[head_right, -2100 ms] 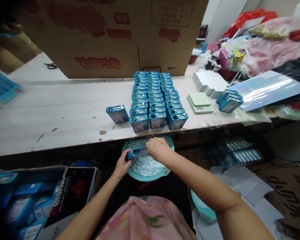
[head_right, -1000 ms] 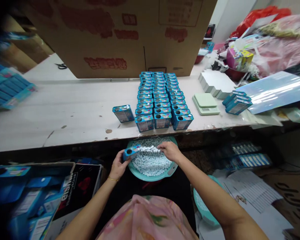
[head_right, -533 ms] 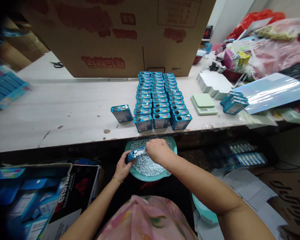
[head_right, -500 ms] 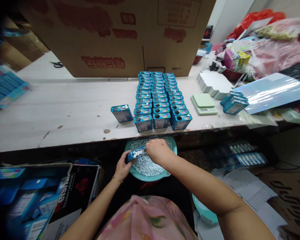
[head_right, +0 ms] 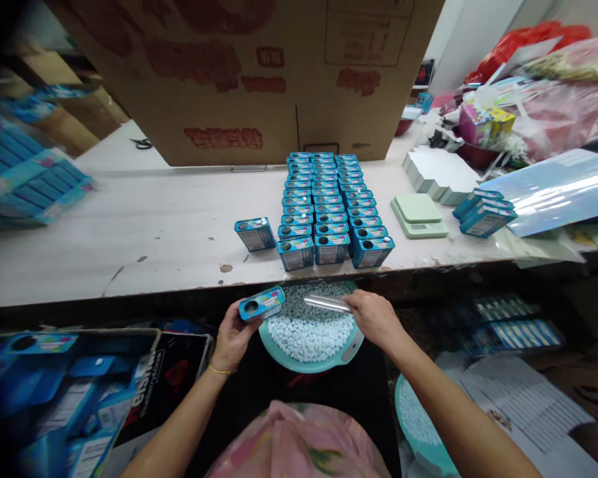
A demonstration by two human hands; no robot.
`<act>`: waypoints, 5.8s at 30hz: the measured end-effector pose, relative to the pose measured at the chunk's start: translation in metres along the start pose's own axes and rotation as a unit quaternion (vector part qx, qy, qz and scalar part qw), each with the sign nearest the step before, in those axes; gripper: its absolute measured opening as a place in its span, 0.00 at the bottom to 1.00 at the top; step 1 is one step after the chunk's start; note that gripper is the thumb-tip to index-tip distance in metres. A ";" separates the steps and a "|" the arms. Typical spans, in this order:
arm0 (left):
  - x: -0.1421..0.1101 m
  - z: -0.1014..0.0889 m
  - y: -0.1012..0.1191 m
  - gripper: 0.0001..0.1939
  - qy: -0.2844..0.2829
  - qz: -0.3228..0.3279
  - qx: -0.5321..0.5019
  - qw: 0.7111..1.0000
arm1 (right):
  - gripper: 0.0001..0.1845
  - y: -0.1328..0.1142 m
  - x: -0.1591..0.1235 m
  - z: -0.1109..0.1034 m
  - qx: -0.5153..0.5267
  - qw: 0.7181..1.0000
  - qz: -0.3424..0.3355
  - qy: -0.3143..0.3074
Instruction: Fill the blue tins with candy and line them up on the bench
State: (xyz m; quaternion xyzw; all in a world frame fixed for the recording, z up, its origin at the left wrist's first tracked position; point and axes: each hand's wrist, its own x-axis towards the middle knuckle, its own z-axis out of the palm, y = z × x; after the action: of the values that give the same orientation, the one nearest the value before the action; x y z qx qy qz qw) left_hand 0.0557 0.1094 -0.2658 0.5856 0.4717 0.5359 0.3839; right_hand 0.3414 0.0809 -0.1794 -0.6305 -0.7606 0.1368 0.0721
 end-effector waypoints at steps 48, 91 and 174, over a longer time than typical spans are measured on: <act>-0.025 -0.046 0.033 0.22 0.052 -0.306 -0.239 0.920 | 0.18 0.042 0.030 0.092 -0.136 0.990 0.018 -0.038; 0.003 0.041 -0.031 0.17 -0.095 0.018 0.202 0.975 | 0.12 -0.077 0.043 0.004 -0.167 0.977 -0.124 -0.040; 0.003 0.017 -0.025 0.21 -0.043 -0.047 0.186 0.980 | 0.14 -0.002 0.049 0.049 0.159 0.987 -0.026 -0.005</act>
State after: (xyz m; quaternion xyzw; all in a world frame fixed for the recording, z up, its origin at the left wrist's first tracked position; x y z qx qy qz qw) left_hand 0.0683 0.1199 -0.2914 0.6464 0.5736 0.3939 0.3130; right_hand 0.3161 0.1229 -0.2286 -0.5902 -0.7459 0.2572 0.1708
